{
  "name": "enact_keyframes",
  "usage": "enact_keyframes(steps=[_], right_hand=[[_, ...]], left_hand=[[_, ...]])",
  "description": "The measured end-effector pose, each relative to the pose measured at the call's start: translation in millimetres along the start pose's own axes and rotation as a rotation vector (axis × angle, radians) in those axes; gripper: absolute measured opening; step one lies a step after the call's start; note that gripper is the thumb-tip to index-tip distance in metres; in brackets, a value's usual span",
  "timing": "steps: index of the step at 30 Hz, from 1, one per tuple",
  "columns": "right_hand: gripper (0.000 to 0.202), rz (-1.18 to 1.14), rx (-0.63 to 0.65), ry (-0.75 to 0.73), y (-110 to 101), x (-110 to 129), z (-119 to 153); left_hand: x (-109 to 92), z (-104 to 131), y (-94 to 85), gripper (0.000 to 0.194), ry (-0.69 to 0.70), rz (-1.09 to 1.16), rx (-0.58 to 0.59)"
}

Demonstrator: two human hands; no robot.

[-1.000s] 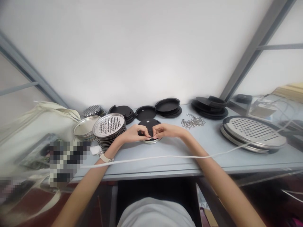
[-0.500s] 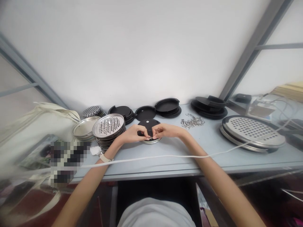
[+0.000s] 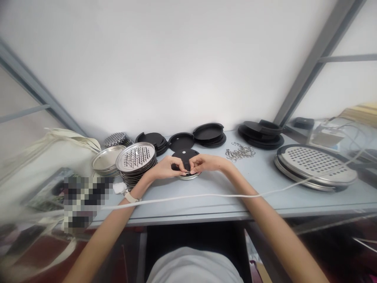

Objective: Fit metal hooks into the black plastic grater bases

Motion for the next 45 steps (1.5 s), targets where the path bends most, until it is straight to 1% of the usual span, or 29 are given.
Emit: enact_keyframes(steps=[5,9,16,20,27,32,36,39,45], right_hand=[[0.034,-0.005,0.01,0.014,-1,-1,-2],[0.037,0.013,0.005,0.044,-3,-1,-3],[0.041,-0.018,0.038,0.169,-7,-5,-10],[0.041,0.011,0.065,0.217,-10,-6,-14],[0.044,0.124,0.033,0.298,-15,-8,-16],[0.043,0.175,0.015,0.284,-17,-8,-17],[0.042,0.171,0.032,0.302,-17,-10,-19],[0.042,0.167,0.036,0.311,-18,-11,-19],[0.041,0.139,0.001,0.233,-17,-8,-13]], left_hand=[[1,0,0.0,0.013,0.0,0.002,-0.002],[0,0,-0.2,0.013,-0.002,-0.025,0.007],[-2,-1,0.0,0.012,0.006,-0.033,0.003],[-2,-1,0.8,0.013,-0.001,-0.032,0.012],[-4,-1,1.5,0.013,0.0,0.006,0.014],[0,0,3.8,0.012,-0.005,0.036,0.002],[3,1,6.0,0.012,-0.016,0.086,-0.024],[3,2,6.7,0.011,-0.03,0.073,-0.027],[0,1,7.3,0.009,-0.007,0.07,-0.032]])
Point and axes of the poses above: each hand's wrist, its own z-axis away from the middle knuckle, its own y-axis out of the palm, x = y × z, the point moved 6 cm from there along -z, towards the middle knuckle, and after that the axes turned 11 degrees about y, right-handed, at the moved point
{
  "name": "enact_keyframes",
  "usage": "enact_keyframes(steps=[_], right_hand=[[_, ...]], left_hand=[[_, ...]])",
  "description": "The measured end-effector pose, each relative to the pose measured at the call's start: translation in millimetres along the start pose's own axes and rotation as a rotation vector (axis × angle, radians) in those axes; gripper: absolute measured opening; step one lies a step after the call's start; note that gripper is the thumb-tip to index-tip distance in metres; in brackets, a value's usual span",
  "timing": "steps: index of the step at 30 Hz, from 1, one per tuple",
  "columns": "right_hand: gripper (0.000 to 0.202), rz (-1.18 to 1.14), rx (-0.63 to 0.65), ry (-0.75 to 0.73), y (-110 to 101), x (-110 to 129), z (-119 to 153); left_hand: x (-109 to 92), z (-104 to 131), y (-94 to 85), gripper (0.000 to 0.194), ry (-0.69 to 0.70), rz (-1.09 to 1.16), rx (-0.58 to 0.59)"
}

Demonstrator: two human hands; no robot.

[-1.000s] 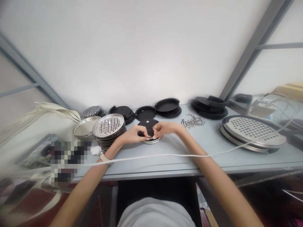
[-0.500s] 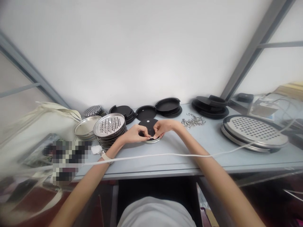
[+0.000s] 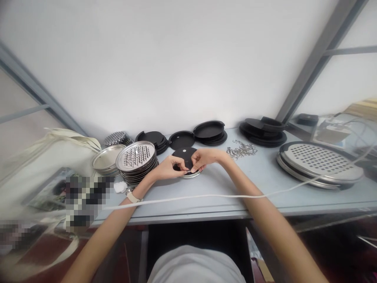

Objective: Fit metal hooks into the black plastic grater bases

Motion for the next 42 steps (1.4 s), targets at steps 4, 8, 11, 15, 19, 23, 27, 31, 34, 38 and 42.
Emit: enact_keyframes(steps=[4,8,11,15,19,23,27,31,34,38,42], right_hand=[[0.04,-0.016,-0.007,-0.055,2,2,5],[0.039,-0.047,0.0,-0.086,3,5,6],[0.038,-0.029,-0.002,-0.134,4,8,8],[0.036,0.033,-0.021,-0.176,5,12,12],[0.033,0.076,-0.077,-0.165,5,16,17],[0.03,0.082,-0.09,-0.152,6,18,20],[0.029,0.091,-0.097,-0.144,6,16,19],[0.029,0.098,-0.112,-0.147,4,16,19],[0.03,0.117,-0.137,-0.137,3,17,20],[0.032,0.131,-0.15,-0.121,3,17,22],[0.03,0.129,-0.141,-0.122,3,16,22]], left_hand=[[-1,-1,2.5,0.008,0.032,-0.054,0.002],[-6,-3,4.9,0.005,0.089,-0.102,0.011],[-10,-4,5.4,0.004,0.119,-0.133,0.023],[-12,-4,5.3,0.002,0.126,-0.15,0.026],[-8,-2,4.0,0.013,0.049,-0.082,-0.006],[-5,-1,3.5,0.007,0.008,-0.135,0.022],[0,-1,3.0,0.014,-0.034,-0.176,0.041],[3,-1,2.8,0.019,-0.06,-0.143,0.038],[4,-1,2.2,0.022,-0.091,-0.121,0.035],[7,-1,3.2,0.024,-0.126,-0.077,0.035],[8,0,3.0,0.024,-0.134,-0.041,0.006]])
Point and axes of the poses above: each hand's wrist, its own z-axis away from the middle knuckle, its own y-axis out of the palm, x = y × z, the point moved 6 cm from there along -z, towards the middle knuckle, and after that the axes turned 11 degrees about y, right-handed, at the moved point
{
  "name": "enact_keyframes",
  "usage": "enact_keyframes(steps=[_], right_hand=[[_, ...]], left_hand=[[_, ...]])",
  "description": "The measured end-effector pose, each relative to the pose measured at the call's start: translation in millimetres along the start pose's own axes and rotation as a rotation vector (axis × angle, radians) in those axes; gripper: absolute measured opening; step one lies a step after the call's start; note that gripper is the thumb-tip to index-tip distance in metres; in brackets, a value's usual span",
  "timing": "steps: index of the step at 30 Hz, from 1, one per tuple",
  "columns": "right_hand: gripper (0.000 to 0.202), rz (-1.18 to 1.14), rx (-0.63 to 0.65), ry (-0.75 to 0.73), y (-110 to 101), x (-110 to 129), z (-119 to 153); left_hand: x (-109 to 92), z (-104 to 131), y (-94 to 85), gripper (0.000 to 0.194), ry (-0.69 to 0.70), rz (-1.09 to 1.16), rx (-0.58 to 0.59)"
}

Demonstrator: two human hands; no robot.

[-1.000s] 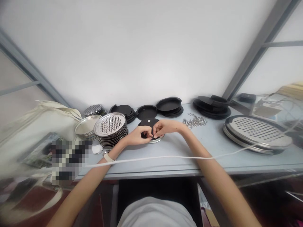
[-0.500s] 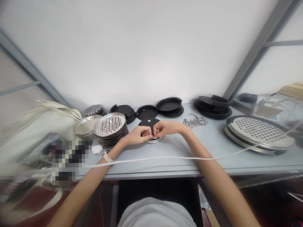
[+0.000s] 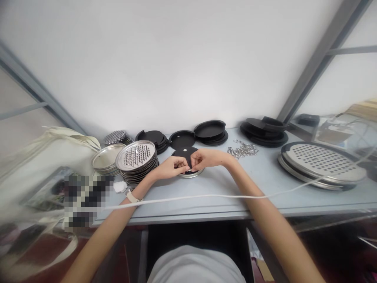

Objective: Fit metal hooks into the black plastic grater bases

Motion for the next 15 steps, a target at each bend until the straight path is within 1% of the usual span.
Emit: enact_keyframes(steps=[8,15], right_hand=[[0.032,-0.01,0.009,0.003,1.0,-0.8,-0.1],[0.035,-0.062,0.051,-0.014,3.1,-2.2,-2.0]], left_hand=[[-0.1,0.6,-1.3,0.029,-0.086,0.157,0.0],[5.7,4.5,5.1,0.036,-0.2,0.234,0.095]])
Point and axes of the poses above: each hand's wrist, its own z-axis away from the middle knuckle, its own y-axis out of the palm, x = y × z, the point moved 6 cm from there along -z, towards the middle knuckle, and after that the axes turned 11 degrees about y, right-handed, at the moved point
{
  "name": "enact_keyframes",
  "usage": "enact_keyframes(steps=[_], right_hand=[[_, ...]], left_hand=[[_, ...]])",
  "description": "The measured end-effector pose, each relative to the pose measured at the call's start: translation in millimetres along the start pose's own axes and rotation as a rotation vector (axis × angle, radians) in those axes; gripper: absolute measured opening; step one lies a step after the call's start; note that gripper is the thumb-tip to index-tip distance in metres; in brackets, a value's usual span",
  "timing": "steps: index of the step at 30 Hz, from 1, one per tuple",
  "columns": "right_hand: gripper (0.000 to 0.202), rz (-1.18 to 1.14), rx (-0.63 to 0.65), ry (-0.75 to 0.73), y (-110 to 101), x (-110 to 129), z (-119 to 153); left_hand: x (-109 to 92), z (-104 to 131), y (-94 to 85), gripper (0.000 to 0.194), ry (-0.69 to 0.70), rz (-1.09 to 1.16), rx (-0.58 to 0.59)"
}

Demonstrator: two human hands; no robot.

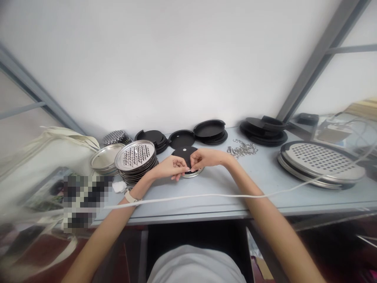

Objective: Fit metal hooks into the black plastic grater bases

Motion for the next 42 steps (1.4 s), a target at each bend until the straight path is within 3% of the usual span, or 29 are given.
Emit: enact_keyframes(steps=[10,36,42], right_hand=[[0.037,-0.143,0.1,-0.034,2.6,-3.3,-3.7],[0.032,-0.25,0.207,-0.065,3.4,-7.0,-2.0],[0.035,-0.242,0.181,-0.042,1.7,-8.1,-2.5]], left_hand=[[8.3,-2.7,1.1,0.039,-0.013,0.168,0.034],[9.4,-5.0,-1.0,0.036,0.018,0.143,0.023],[8.7,-4.0,-0.6,0.037,0.007,0.14,0.02]])
Point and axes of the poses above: each hand's wrist, its own z-axis away from the middle knuckle, its own y-axis out of the palm, x = y × z, the point moved 6 cm from there along -z, towards the middle knuckle, and after that the axes turned 11 degrees about y, right-handed, at the moved point
